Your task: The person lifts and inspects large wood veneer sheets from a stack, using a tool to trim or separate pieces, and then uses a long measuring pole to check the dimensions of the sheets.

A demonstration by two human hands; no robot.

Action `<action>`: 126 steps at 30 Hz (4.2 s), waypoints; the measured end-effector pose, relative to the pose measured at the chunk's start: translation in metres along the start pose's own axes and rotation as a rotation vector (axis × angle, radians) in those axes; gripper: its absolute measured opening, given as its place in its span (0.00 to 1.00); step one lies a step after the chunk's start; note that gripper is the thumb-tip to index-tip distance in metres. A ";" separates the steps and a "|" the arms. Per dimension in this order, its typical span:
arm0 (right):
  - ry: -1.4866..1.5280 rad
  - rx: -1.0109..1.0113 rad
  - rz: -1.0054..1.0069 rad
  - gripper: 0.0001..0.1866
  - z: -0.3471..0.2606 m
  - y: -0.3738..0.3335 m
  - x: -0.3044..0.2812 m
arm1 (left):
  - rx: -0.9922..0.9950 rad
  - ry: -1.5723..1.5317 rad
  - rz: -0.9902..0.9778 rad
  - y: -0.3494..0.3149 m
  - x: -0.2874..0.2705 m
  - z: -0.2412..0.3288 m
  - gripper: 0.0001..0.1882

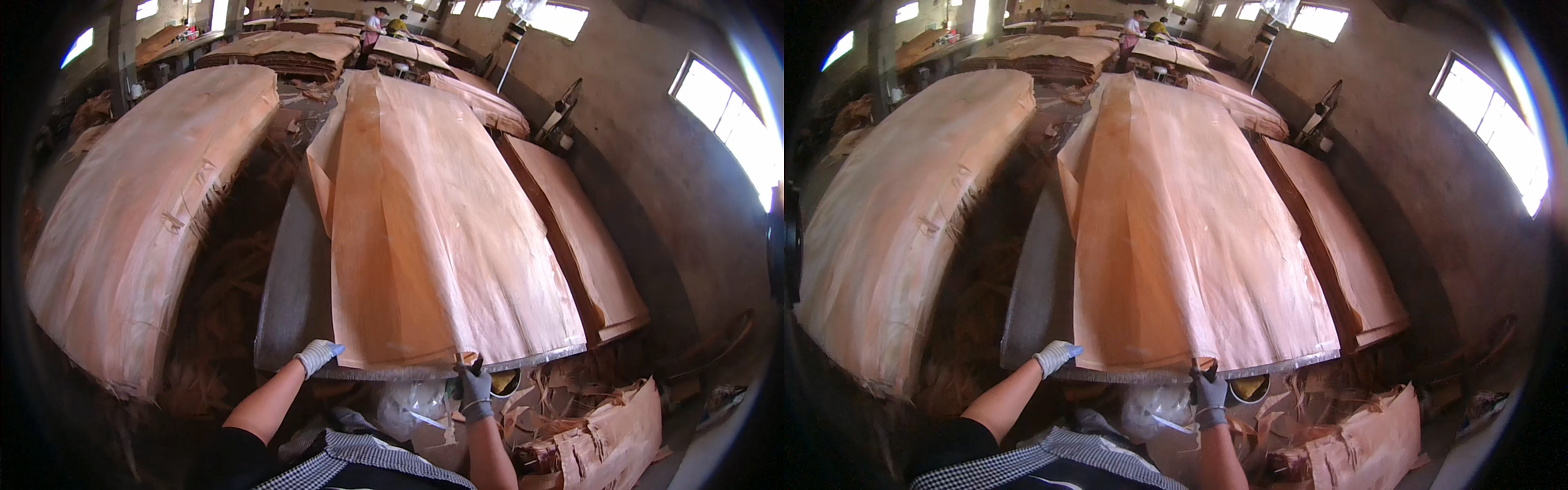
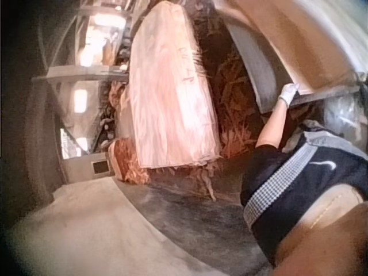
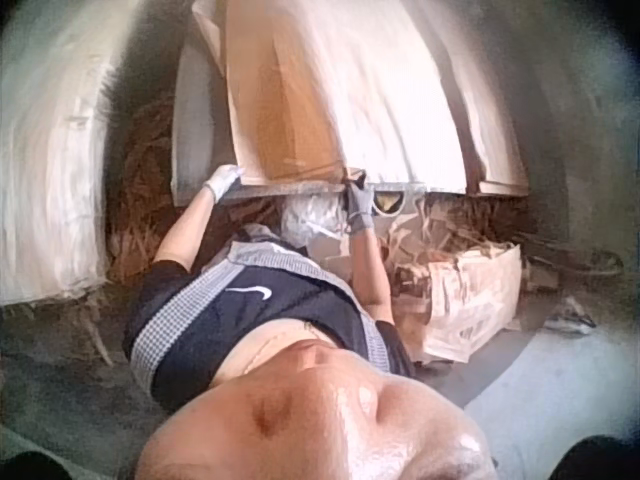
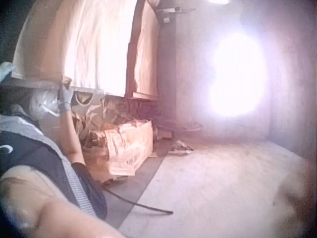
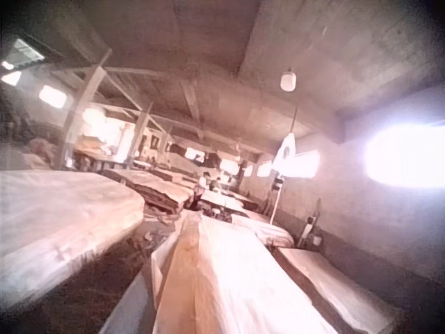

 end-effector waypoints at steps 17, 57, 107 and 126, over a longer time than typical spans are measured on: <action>0.039 -0.076 0.137 0.13 -0.036 0.099 -0.172 | 0.134 -0.107 -0.055 0.045 0.145 0.126 0.15; 0.179 -0.083 0.331 0.09 -0.217 0.509 -0.964 | -0.100 -0.081 -0.761 0.301 0.998 0.578 0.16; -0.338 -0.151 0.239 0.12 -0.467 1.302 -1.848 | 0.170 -1.803 0.395 0.603 1.571 0.930 0.26; -0.351 -0.236 0.423 0.14 -0.272 1.296 -1.875 | 0.048 -1.639 0.564 0.608 1.613 0.790 0.28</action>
Point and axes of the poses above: each hand's wrist, its own y-axis towards the middle knuckle, its own x-axis out of the palm, z = x × y, the point moved 10 cm from there along y, towards the middle knuckle, and after that the axes turned 5 degrees about y, right-handed, at the moved point
